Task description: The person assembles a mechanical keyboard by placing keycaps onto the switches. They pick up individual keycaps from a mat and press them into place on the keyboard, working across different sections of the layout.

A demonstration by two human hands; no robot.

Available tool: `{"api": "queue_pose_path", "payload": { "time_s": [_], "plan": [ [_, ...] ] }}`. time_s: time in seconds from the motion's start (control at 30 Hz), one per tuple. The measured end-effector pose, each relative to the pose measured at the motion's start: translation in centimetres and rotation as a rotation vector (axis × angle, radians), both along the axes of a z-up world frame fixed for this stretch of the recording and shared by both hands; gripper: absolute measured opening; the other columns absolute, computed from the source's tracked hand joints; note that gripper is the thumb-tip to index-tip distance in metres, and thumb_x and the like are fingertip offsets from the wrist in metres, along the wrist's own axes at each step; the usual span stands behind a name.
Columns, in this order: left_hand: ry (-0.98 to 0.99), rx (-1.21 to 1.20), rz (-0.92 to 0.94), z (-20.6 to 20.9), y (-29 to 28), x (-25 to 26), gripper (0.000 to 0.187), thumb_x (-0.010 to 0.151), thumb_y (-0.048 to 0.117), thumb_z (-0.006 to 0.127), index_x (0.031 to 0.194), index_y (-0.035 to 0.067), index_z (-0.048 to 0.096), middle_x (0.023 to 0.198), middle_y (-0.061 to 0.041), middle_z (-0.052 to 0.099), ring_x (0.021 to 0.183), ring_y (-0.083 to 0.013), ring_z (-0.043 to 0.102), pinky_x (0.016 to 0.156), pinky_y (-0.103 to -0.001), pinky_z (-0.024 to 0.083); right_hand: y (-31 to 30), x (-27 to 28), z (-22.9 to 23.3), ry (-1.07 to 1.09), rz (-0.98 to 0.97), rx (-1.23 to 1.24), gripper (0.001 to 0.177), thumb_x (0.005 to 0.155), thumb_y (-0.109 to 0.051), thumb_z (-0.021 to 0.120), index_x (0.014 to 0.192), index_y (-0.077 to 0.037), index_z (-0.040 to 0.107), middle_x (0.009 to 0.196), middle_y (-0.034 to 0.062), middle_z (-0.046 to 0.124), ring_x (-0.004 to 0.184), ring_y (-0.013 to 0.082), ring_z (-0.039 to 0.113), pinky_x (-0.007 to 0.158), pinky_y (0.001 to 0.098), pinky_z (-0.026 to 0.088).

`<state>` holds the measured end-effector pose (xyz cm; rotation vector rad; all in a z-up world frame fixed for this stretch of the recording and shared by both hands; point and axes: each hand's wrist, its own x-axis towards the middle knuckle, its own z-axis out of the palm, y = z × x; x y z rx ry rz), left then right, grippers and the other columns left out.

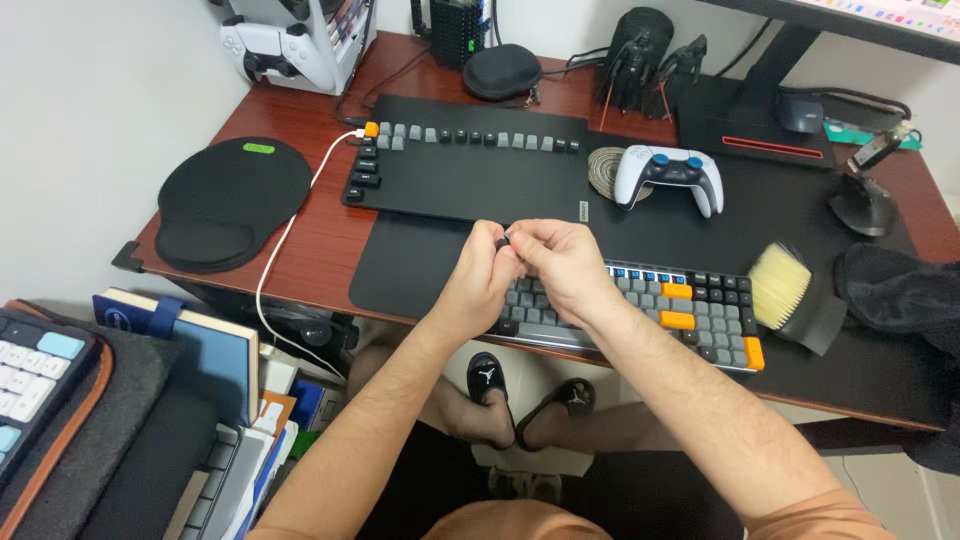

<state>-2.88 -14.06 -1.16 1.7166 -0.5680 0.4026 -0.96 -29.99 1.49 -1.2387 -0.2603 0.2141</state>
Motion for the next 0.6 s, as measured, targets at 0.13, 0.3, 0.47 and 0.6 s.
{"api": "queue_pose_path", "payload": {
  "time_s": [0.13, 0.3, 0.47, 0.6],
  "plan": [
    [0.037, -0.023, -0.009, -0.2, 0.7, 0.1, 0.015, 0.107, 0.014, 0.047, 0.112, -0.001, 0.046, 0.104, -0.016, 0.056, 0.095, -0.0248, 0.057, 0.086, -0.037, 0.050, 0.4, 0.3, 0.5, -0.009, 0.052, -0.055, 0.019, 0.101, -0.011, 0.066, 0.107, 0.006, 0.073, 0.088, 0.0093, 0.073, 0.073, 0.0122, 0.068, 0.068, 0.0264, 0.056],
    [-0.031, -0.019, 0.079, 0.4, 2.0, -0.4, 0.013, 0.107, 0.010, 0.044, 0.113, 0.000, 0.049, 0.102, -0.016, 0.057, 0.094, -0.0241, 0.058, 0.087, -0.037, 0.050, -0.8, 1.2, 2.7, -0.098, -0.090, -0.135, 0.018, 0.100, -0.011, 0.065, 0.106, 0.004, 0.071, 0.086, 0.0088, 0.074, 0.070, 0.0131, 0.069, 0.067, 0.0278, 0.060],
    [0.039, -0.057, 0.125, 0.8, 3.0, -0.4, 0.013, 0.107, 0.011, 0.043, 0.112, 0.000, 0.050, 0.100, -0.013, 0.056, 0.090, -0.0220, 0.056, 0.084, -0.035, 0.049, -0.5, 4.1, 4.4, -0.381, -0.202, -0.461, 0.017, 0.096, -0.008, 0.071, 0.109, 0.003, 0.070, 0.090, 0.0059, 0.074, 0.078, 0.0099, 0.070, 0.070, 0.0250, 0.058],
    [0.078, -0.111, 0.114, 0.3, 3.4, -1.1, 0.012, 0.107, 0.011, 0.044, 0.110, 0.001, 0.050, 0.098, -0.011, 0.054, 0.089, -0.0199, 0.054, 0.083, -0.033, 0.050, 4.0, 9.5, 2.5, -0.404, -0.146, -0.727, 0.017, 0.090, -0.010, 0.075, 0.104, 0.000, 0.070, 0.084, 0.0099, 0.077, 0.074, 0.0131, 0.073, 0.067, 0.0275, 0.058]
  ]
}}
